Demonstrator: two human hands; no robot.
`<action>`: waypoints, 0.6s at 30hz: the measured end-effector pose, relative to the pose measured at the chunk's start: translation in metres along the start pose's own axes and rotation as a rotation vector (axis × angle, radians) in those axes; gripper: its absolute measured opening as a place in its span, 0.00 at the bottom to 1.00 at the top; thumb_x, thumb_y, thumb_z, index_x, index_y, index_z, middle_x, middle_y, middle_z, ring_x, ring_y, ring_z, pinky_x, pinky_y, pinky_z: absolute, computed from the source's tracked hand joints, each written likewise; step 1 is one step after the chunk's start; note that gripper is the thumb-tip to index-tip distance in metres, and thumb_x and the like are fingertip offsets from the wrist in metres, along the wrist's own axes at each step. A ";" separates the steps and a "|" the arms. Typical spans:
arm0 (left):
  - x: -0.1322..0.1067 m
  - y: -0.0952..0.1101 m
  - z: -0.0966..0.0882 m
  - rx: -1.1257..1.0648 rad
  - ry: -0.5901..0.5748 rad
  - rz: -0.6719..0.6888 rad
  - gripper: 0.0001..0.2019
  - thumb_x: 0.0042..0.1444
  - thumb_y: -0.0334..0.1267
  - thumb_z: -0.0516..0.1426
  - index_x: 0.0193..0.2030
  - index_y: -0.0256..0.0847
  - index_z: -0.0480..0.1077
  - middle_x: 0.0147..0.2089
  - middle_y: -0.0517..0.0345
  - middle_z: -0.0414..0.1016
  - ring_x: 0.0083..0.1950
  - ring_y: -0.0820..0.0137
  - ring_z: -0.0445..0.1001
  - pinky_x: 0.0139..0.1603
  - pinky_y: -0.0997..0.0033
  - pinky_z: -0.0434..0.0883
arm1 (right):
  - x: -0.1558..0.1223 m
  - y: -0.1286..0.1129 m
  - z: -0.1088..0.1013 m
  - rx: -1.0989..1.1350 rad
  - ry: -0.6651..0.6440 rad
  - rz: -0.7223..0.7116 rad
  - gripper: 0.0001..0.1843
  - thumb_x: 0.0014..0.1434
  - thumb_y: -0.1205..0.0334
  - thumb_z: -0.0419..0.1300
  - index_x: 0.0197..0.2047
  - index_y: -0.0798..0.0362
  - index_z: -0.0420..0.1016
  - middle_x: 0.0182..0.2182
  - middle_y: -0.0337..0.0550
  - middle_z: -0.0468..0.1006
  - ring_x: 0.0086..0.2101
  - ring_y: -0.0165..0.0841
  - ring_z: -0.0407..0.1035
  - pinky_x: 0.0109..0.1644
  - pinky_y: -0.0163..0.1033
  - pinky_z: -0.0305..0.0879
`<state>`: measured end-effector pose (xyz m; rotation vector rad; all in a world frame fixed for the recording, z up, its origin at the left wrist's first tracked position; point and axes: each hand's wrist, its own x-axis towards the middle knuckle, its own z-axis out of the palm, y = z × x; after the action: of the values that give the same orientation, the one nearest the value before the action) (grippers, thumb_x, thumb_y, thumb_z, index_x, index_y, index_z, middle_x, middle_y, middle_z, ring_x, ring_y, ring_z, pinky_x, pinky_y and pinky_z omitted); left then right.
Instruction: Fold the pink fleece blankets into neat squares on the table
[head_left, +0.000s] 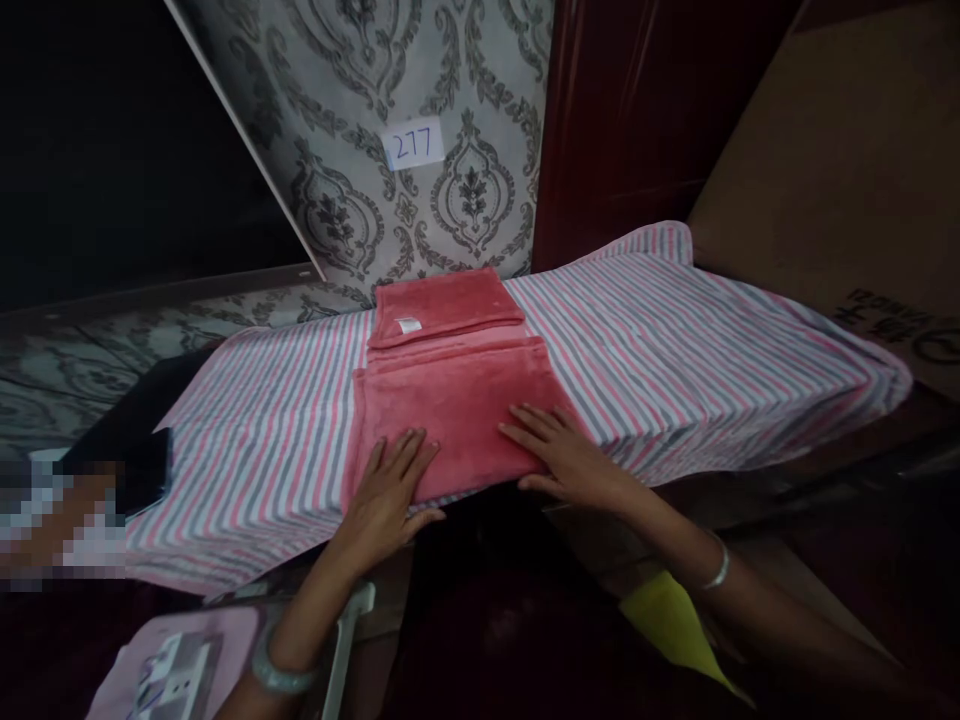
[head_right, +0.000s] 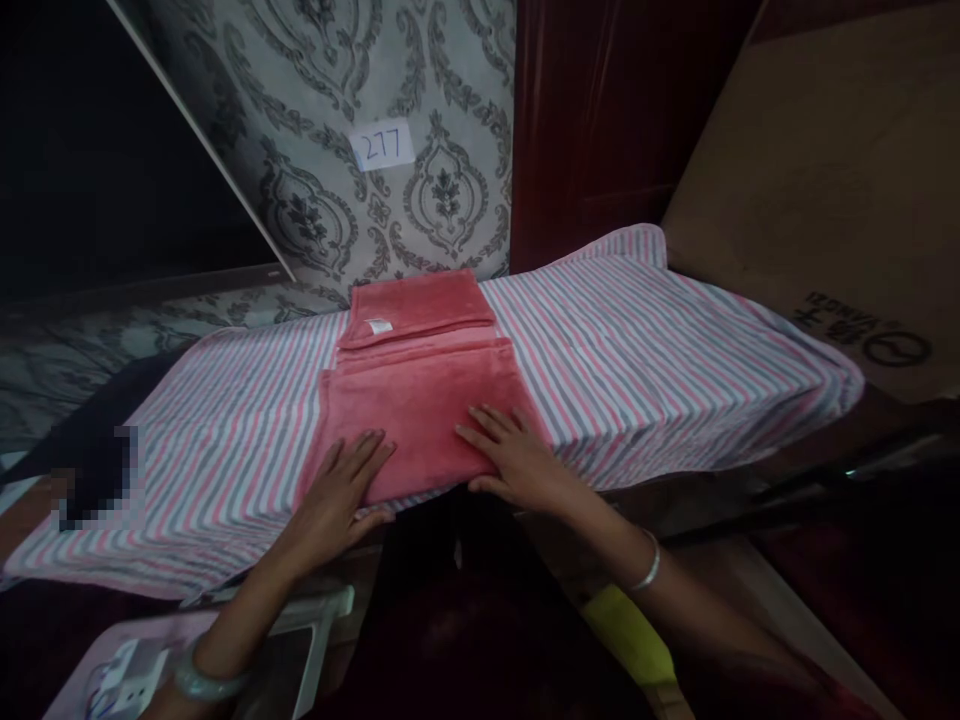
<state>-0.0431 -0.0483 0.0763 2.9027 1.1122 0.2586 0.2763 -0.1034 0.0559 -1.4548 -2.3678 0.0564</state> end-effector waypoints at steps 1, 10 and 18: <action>-0.006 -0.003 0.003 0.045 0.028 -0.010 0.37 0.58 0.40 0.58 0.73 0.44 0.52 0.74 0.44 0.52 0.75 0.53 0.49 0.72 0.41 0.47 | -0.006 0.002 0.001 -0.021 -0.003 0.008 0.43 0.61 0.53 0.60 0.74 0.44 0.45 0.72 0.50 0.49 0.69 0.47 0.43 0.69 0.63 0.42; -0.029 -0.051 0.016 0.126 0.055 0.034 0.40 0.50 0.18 0.43 0.71 0.40 0.56 0.72 0.48 0.57 0.73 0.64 0.53 0.71 0.54 0.57 | -0.022 0.040 0.013 -0.059 0.061 -0.030 0.48 0.52 0.81 0.47 0.74 0.46 0.46 0.69 0.45 0.57 0.69 0.37 0.46 0.69 0.55 0.51; -0.034 -0.040 0.005 0.052 0.044 -0.001 0.37 0.52 0.24 0.50 0.72 0.40 0.55 0.73 0.45 0.55 0.74 0.58 0.52 0.71 0.48 0.56 | -0.028 0.033 -0.003 0.066 0.016 -0.007 0.39 0.59 0.73 0.52 0.72 0.47 0.52 0.69 0.46 0.56 0.69 0.40 0.47 0.70 0.55 0.50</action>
<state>-0.0937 -0.0415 0.0633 2.9559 1.1433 0.2993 0.3166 -0.1124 0.0434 -1.4107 -2.3354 0.1199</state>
